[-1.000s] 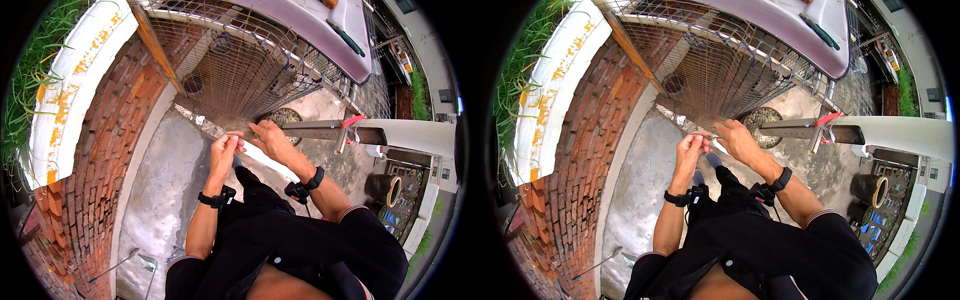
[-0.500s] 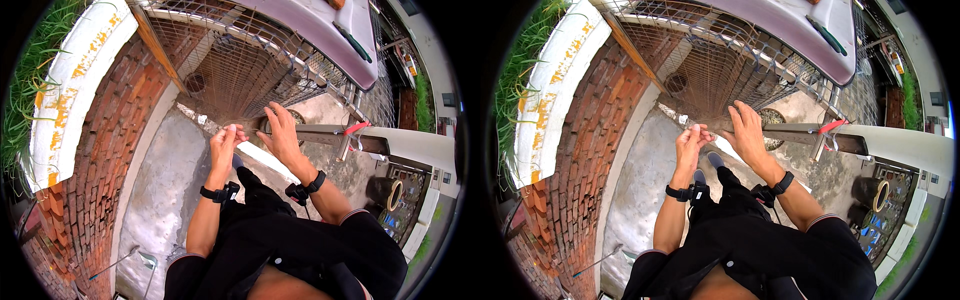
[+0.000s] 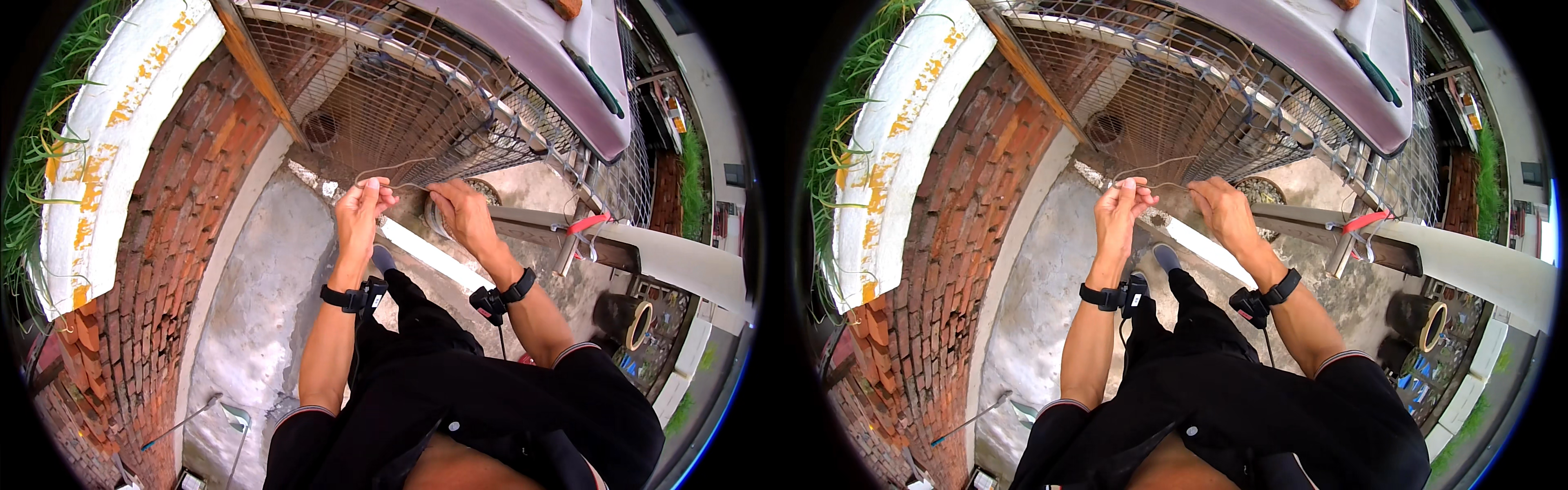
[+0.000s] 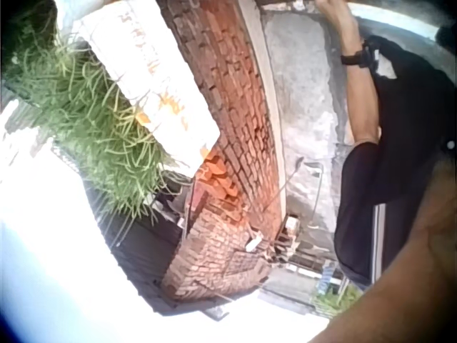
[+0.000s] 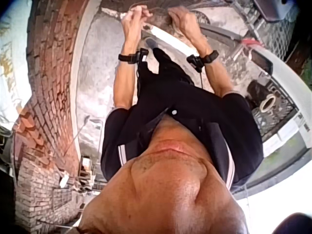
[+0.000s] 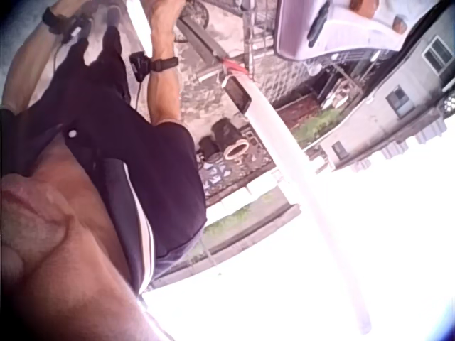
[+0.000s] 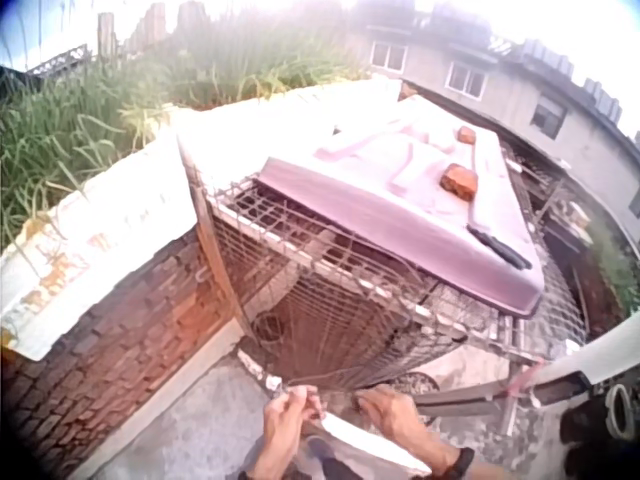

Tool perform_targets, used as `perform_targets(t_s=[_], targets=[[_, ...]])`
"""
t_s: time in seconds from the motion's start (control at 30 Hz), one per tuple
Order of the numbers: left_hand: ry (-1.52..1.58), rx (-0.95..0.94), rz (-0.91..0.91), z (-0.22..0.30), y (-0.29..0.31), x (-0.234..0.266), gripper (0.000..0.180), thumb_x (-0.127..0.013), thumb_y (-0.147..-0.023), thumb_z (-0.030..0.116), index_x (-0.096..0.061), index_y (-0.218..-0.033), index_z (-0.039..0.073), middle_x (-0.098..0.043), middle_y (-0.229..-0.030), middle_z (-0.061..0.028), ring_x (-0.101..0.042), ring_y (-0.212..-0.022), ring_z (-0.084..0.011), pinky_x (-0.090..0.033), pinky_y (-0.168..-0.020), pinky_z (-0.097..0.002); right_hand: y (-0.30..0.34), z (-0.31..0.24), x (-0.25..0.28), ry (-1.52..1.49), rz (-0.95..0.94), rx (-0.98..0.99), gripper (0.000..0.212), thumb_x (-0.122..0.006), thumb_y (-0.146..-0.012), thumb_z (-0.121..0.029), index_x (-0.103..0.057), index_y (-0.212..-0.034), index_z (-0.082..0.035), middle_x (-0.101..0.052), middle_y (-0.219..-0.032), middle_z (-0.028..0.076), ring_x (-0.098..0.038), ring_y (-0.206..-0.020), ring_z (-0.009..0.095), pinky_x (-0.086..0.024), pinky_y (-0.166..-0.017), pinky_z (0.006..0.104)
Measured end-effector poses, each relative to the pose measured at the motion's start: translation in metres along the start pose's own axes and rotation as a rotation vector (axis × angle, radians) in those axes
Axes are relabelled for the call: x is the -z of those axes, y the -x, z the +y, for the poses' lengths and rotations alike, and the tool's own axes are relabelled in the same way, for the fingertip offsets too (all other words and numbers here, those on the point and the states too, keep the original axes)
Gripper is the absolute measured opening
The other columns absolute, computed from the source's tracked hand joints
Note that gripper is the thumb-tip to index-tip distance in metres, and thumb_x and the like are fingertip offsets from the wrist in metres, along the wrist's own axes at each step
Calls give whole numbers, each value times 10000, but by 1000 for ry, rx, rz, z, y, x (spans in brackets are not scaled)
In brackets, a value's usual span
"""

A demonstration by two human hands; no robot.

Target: The person uses pliers to bend and twist a wire, securing it to a wire mesh cage.

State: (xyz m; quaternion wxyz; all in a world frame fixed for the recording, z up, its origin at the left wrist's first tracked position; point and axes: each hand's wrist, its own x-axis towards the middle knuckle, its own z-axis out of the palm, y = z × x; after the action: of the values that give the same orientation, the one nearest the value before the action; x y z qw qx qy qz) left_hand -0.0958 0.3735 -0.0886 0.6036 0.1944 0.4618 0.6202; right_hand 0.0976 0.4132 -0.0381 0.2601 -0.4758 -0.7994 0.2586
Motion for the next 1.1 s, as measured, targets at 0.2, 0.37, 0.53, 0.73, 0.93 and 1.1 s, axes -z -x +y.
perform_targets(t_s=[0.2, 0.37, 0.53, 0.73, 0.93, 1.1], targets=[[-68, -54, -11, 10, -32, 3, 306, -562, -1042, 260, -658, -1086, -27, -654, -900, -57, -651, -808, -128, -593, -858, -342, -29, 14, -10, -35, -10, -10, 149, -671, -888, -34, -704, -1026, 13, -655, -877, 197, -644, -804, 385, -512, -701, 430], [-81, -69, 22, 17, -39, 2, 298, -558, -1043, 245, -662, -1075, -33, -647, -885, -57, -641, -797, -122, -594, -861, -347, -41, 23, -18, -62, -64, -30, 214, -685, -889, -64, -686, -1088, 15, -667, -965, 204, -650, -879, 371, -520, -769, 417], [-139, -83, 24, 16, -40, 10, 292, -554, -1045, 229, -668, -1042, -39, -631, -866, -58, -621, -776, -120, -599, -851, -356, -45, 19, -24, 142, 40, 60, 618, -792, -807, -166, -537, -1350, -17, -551, -1322, 231, -541, -1194, 398, -442, -1008, 460], [-217, -39, -39, 15, -25, 22, 255, -549, -1042, 173, -669, -1006, -50, -630, -823, -50, -603, -741, -116, -575, -798, -312, -47, 27, -28, 142, -323, 131, 793, -814, -786, -341, -469, -1428, -30, -586, -1299, 234, -543, -1210, 405, -397, -1066, 483], [-206, 13, -69, 14, -18, 33, 280, -561, -1040, 220, -668, -1018, -39, -634, -856, -61, -611, -758, -129, -596, -847, -378, -40, 21, -37, 109, -205, 239, 544, -792, -820, -322, -611, -1223, -3, -626, -888, 167, -632, -822, 355, -521, -710, 429], [-120, 18, -54, 20, -15, 28, 273, -543, -1048, 196, -658, -1005, -48, -626, -847, -62, -613, -762, -130, -583, -842, -344, -39, 17, -35, 16, -212, 187, 420, -782, -836, -237, -638, -1145, 7, -643, -828, 159, -642, -739, 348, -518, -637, 416]])
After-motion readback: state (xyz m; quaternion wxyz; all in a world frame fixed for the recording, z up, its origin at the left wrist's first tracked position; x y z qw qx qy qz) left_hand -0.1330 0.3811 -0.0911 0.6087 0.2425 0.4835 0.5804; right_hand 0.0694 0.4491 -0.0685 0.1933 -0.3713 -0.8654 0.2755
